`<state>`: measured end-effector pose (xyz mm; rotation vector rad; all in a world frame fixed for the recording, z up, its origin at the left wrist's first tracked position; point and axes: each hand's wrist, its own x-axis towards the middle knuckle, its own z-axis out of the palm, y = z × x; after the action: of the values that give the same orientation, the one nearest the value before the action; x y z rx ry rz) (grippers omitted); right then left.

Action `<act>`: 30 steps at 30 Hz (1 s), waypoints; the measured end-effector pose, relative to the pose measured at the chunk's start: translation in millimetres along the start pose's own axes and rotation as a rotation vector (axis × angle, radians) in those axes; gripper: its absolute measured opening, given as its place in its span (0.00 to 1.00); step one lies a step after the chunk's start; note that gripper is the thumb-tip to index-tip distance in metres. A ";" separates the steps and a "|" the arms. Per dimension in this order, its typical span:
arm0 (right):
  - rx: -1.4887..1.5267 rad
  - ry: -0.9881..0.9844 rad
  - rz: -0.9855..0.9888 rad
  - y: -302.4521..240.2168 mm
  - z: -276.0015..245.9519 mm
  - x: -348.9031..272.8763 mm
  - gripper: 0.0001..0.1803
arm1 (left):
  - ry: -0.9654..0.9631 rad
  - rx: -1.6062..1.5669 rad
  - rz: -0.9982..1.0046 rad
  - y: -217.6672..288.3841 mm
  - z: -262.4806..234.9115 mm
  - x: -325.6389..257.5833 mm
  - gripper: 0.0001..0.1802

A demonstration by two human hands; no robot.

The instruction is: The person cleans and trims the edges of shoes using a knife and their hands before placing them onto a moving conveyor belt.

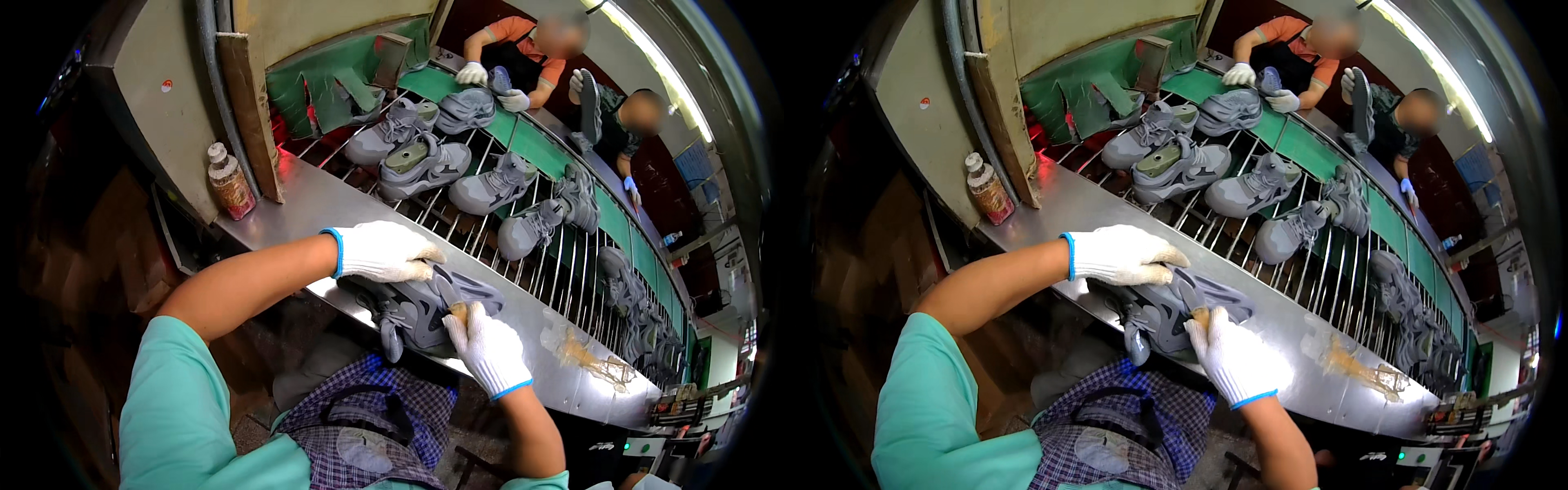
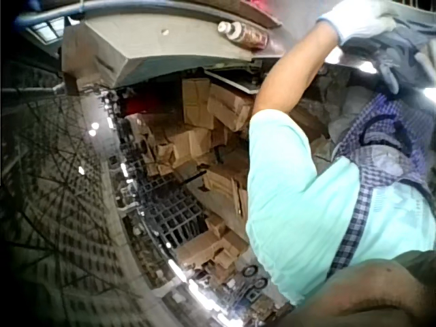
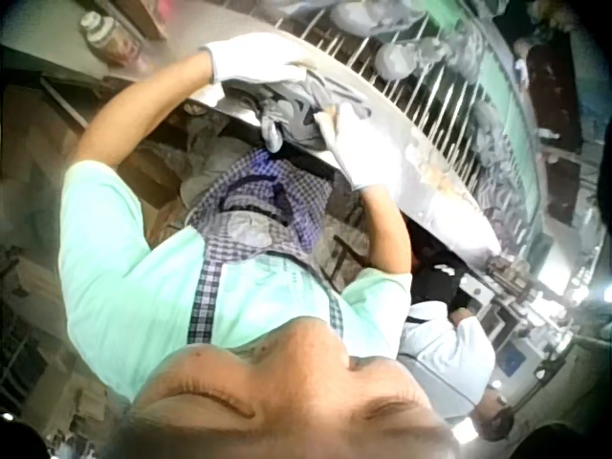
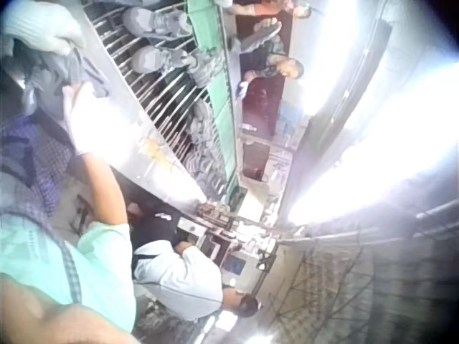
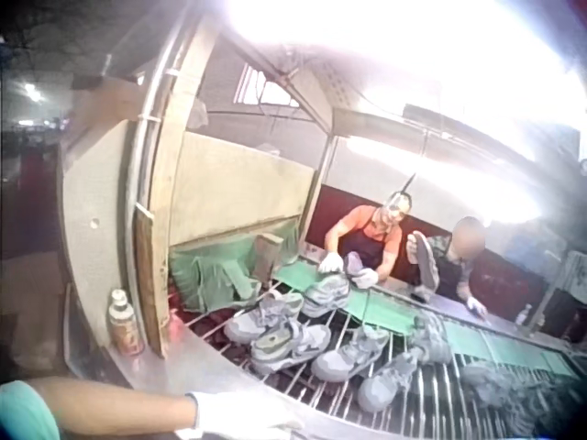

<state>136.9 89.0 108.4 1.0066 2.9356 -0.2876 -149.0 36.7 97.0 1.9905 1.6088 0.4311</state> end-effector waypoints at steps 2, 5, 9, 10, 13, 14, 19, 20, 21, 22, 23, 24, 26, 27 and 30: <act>-0.027 -0.018 -0.016 -6.9 -17.0 -2.6 0.20 | -0.035 0.049 0.022 4.8 -5.2 3.6 0.27; 0.075 0.019 -0.078 -11.8 -15.5 -23.8 0.20 | -0.018 0.143 0.007 21.9 -3.6 -2.0 0.23; 0.907 -0.108 0.295 -1.5 23.3 -79.2 0.16 | 0.217 0.280 0.149 36.1 12.8 -2.7 0.24; 1.281 -0.198 0.517 -3.0 28.9 -89.3 0.17 | 0.246 0.300 0.226 46.4 19.7 -4.6 0.30; 1.567 -0.188 0.724 -9.5 37.9 -100.7 0.19 | 0.140 0.397 0.293 74.7 38.6 8.2 0.57; 1.663 -0.170 0.717 -12.5 44.8 -103.1 0.21 | 0.081 0.437 0.276 83.1 47.1 12.5 0.66; 1.983 -0.069 0.673 -32.3 50.9 -65.4 0.22 | 0.017 0.440 0.185 96.1 57.5 42.1 0.71; 2.004 -0.009 0.682 -33.5 55.7 -60.7 0.22 | 0.031 0.445 0.137 98.0 54.4 44.1 0.70; 2.019 0.032 0.700 -34.5 55.7 -64.0 0.22 | 0.126 0.419 0.170 90.0 61.3 44.6 0.68; 2.032 0.070 0.713 -36.5 55.1 -66.3 0.22 | 0.133 0.430 0.158 91.3 63.6 44.3 0.67; 2.044 0.106 0.724 -38.8 56.4 -68.3 0.22 | 0.141 0.441 0.144 92.7 65.2 44.1 0.66; 2.024 0.164 0.741 -42.0 61.5 -70.4 0.23 | 0.139 0.430 0.158 94.4 65.9 45.3 0.65; 1.576 0.168 0.725 -37.9 63.8 -78.6 0.22 | 0.140 0.399 0.163 96.1 67.9 43.1 0.63; 1.354 0.167 0.706 -32.4 65.2 -85.3 0.22 | 0.129 0.396 0.159 95.8 66.9 42.6 0.63; 0.536 0.500 0.279 4.0 68.9 -110.1 0.17 | 0.127 0.366 0.165 94.6 61.0 42.3 0.60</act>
<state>223.9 12.9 49.2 1.7630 3.1381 -0.9775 -29.7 51.6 100.1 2.4249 1.7041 0.3491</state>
